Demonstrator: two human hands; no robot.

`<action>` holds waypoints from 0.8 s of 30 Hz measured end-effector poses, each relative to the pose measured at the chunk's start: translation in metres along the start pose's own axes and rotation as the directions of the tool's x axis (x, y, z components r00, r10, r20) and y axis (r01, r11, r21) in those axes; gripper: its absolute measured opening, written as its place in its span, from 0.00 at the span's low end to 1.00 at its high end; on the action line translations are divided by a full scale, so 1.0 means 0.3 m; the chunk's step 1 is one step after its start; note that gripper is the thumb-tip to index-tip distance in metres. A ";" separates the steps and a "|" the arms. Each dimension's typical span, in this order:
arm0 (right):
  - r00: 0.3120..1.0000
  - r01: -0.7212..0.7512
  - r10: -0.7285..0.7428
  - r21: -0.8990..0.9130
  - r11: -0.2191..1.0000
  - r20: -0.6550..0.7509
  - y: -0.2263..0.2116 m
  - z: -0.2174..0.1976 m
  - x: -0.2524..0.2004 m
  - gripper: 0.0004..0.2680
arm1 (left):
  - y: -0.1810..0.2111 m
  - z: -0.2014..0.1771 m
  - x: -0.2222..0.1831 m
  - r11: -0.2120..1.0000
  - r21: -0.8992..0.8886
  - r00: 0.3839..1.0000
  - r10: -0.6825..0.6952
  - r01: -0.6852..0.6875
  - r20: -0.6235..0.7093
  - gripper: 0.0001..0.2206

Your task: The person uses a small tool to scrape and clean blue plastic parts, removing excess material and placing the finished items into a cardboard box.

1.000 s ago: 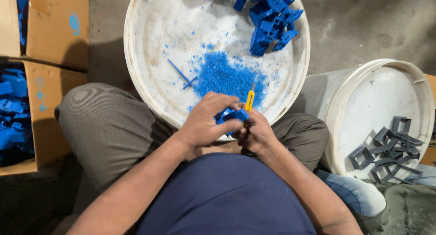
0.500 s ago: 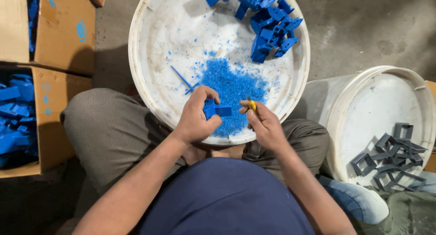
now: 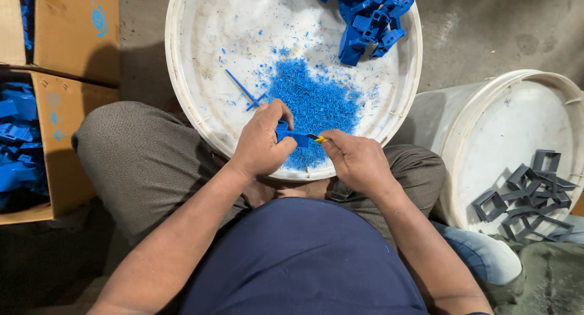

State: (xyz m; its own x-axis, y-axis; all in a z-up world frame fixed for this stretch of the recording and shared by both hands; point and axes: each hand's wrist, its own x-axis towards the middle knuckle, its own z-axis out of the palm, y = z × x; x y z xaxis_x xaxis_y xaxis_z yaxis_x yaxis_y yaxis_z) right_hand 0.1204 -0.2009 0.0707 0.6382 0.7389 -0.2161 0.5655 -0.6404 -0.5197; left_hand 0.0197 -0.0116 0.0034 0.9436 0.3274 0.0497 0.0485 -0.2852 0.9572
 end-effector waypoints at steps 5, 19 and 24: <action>1.000 -0.016 0.016 0.001 1.000 0.007 0.006 0.010 -0.003 0.09 | 0.001 -0.003 0.003 0.999 0.049 1.000 0.022 -0.023 0.015 0.11; 0.957 -0.106 0.140 -0.141 0.984 0.254 0.017 0.064 -0.025 0.09 | -0.015 -0.002 -0.002 0.996 0.003 0.994 0.090 -0.090 -0.061 0.11; 0.972 -0.233 0.224 0.380 0.895 0.070 0.106 0.050 -0.041 0.11 | -0.033 -0.008 -0.002 0.951 -0.302 0.997 0.052 -0.065 -0.049 0.15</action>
State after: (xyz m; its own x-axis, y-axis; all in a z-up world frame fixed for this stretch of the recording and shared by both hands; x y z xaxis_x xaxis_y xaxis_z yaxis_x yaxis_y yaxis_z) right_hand 0.1227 -0.2271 0.0445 0.7101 0.5898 -0.3846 0.1587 -0.6662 -0.7287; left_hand 0.0178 -0.0069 -0.0055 0.9275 0.3560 0.1139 -0.1143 -0.0201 0.9932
